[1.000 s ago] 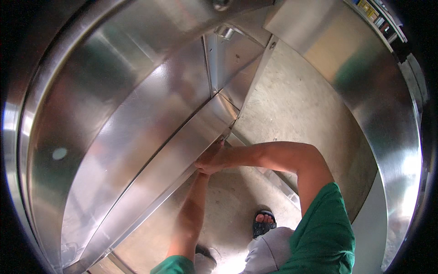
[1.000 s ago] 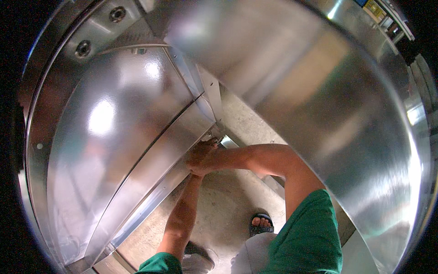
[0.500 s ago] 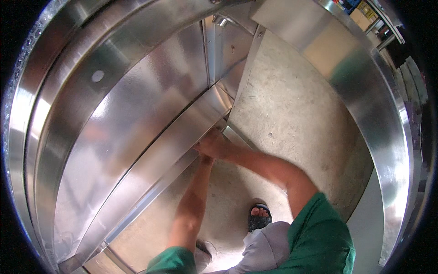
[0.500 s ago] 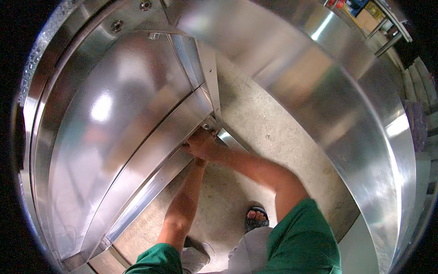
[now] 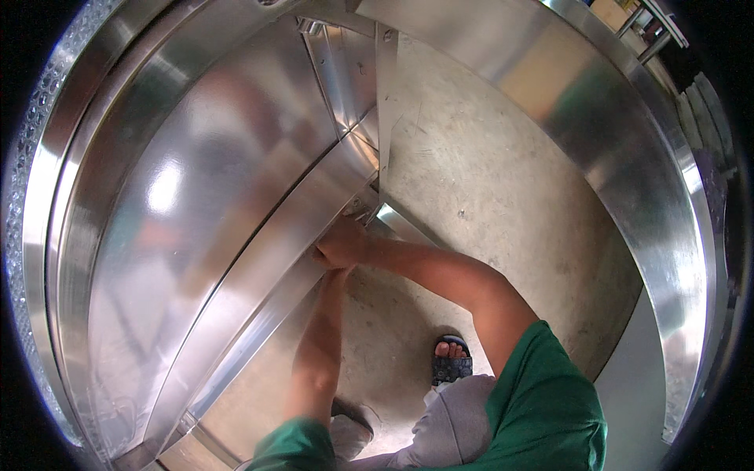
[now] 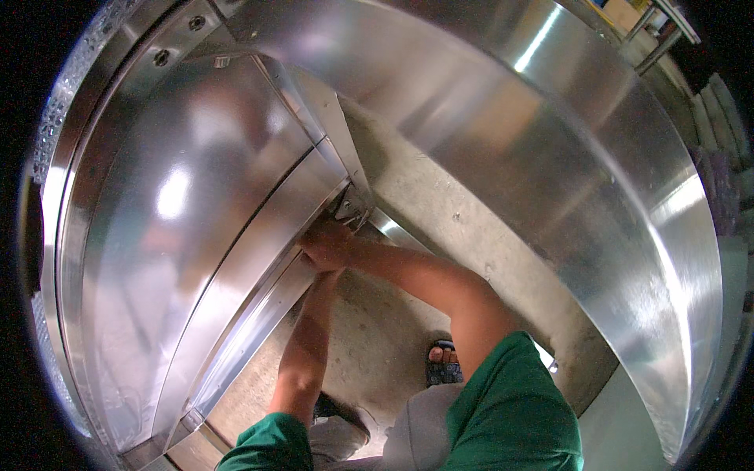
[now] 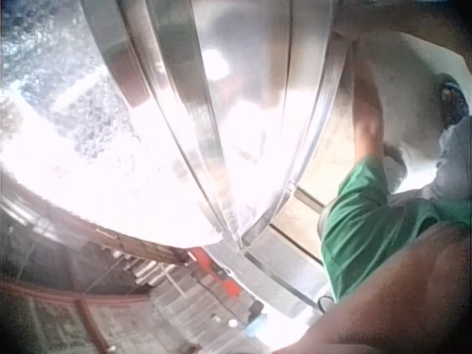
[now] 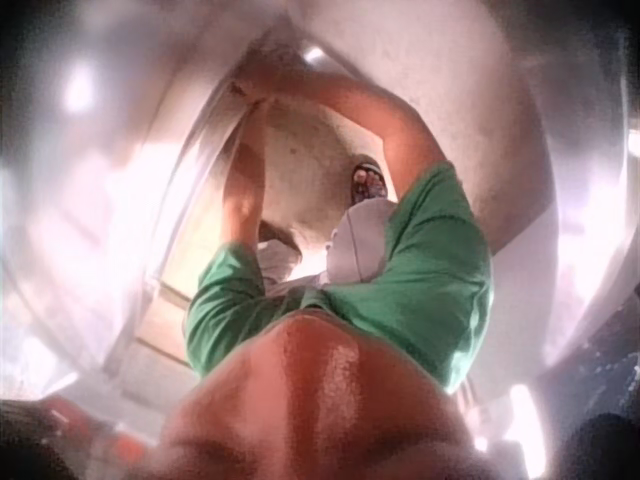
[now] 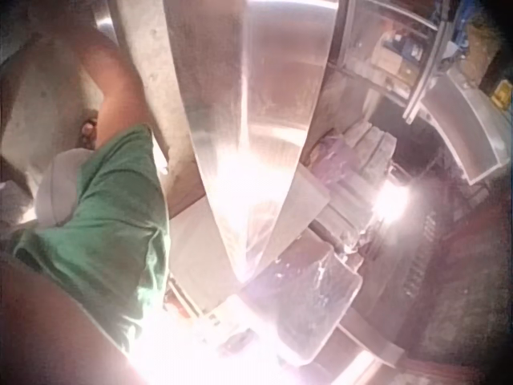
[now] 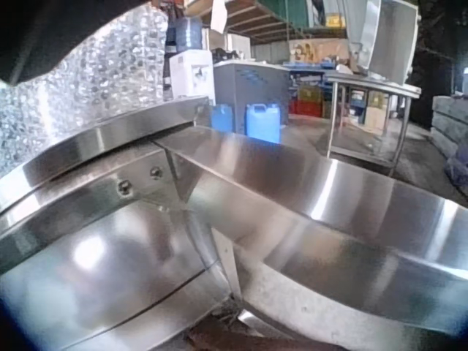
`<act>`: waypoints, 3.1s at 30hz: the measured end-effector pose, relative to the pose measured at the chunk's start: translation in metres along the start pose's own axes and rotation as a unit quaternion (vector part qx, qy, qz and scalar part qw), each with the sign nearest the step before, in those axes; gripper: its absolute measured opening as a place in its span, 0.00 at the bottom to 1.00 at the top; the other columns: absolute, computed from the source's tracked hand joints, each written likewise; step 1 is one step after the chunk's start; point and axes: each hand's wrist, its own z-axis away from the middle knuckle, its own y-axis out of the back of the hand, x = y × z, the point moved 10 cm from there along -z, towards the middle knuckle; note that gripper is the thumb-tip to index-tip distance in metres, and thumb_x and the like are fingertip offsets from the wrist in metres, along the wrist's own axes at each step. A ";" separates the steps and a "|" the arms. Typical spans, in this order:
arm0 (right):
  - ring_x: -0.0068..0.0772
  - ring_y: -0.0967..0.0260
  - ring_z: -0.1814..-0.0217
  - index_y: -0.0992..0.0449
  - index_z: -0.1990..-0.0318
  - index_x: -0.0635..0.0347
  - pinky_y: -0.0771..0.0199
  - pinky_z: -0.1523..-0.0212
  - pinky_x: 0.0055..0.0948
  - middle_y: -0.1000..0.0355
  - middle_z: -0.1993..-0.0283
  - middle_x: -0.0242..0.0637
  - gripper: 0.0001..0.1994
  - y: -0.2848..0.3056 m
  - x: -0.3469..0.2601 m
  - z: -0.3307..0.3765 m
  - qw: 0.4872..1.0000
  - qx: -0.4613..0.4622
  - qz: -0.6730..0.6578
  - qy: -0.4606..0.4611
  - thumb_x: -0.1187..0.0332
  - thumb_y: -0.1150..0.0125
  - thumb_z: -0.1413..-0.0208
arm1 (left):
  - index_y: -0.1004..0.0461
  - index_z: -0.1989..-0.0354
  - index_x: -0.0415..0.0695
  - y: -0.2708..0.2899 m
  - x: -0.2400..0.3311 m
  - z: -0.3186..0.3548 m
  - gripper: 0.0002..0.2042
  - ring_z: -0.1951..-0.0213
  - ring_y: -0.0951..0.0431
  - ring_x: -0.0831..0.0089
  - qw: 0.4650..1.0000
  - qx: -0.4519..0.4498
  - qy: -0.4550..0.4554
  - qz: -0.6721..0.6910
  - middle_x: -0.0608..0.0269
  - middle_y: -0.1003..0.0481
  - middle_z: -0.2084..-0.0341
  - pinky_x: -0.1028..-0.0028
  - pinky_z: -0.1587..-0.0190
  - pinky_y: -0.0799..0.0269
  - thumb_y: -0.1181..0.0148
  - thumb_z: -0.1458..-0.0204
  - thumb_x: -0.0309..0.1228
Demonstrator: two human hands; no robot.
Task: The person kneels and repeatedly tightens fasteners on the lower joint of a large curved stainless steel structure. They adjust the metal bracket and continue securing the connection with their hands throughout the clip.
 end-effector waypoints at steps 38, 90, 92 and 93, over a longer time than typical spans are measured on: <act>0.64 0.27 0.52 0.26 0.51 0.67 0.30 0.55 0.50 0.25 0.57 0.60 0.15 0.024 0.037 0.158 0.851 0.036 -0.282 -0.441 0.62 0.49 0.33 | 0.19 0.52 0.44 0.044 0.047 -0.003 0.14 0.55 0.18 0.56 0.951 0.175 0.154 0.203 0.52 0.18 0.60 0.63 0.51 0.24 0.36 0.43 0.37; 0.52 0.23 0.53 0.22 0.51 0.68 0.27 0.55 0.48 0.22 0.56 0.55 0.19 0.008 0.046 0.184 0.753 0.007 -0.338 -0.564 0.57 0.42 0.37 | 0.18 0.69 0.40 0.014 0.027 -0.069 0.12 0.64 0.18 0.49 0.982 0.064 0.171 0.046 0.45 0.19 0.69 0.56 0.56 0.24 0.45 0.44 0.33; 0.54 0.22 0.56 0.19 0.58 0.68 0.27 0.57 0.48 0.21 0.60 0.57 0.17 0.056 0.071 0.175 0.816 -0.020 -0.242 -0.524 0.58 0.39 0.39 | 0.20 0.73 0.37 0.005 0.018 -0.075 0.14 0.68 0.17 0.53 0.977 0.046 0.190 0.084 0.46 0.19 0.71 0.57 0.60 0.23 0.46 0.43 0.33; 0.53 0.22 0.58 0.19 0.62 0.68 0.26 0.57 0.47 0.22 0.62 0.56 0.17 0.070 0.080 0.163 0.839 -0.028 -0.206 -0.504 0.59 0.39 0.39 | 0.21 0.75 0.36 0.000 0.015 -0.077 0.15 0.71 0.17 0.56 0.972 0.024 0.202 0.121 0.47 0.19 0.73 0.59 0.63 0.23 0.47 0.42 0.33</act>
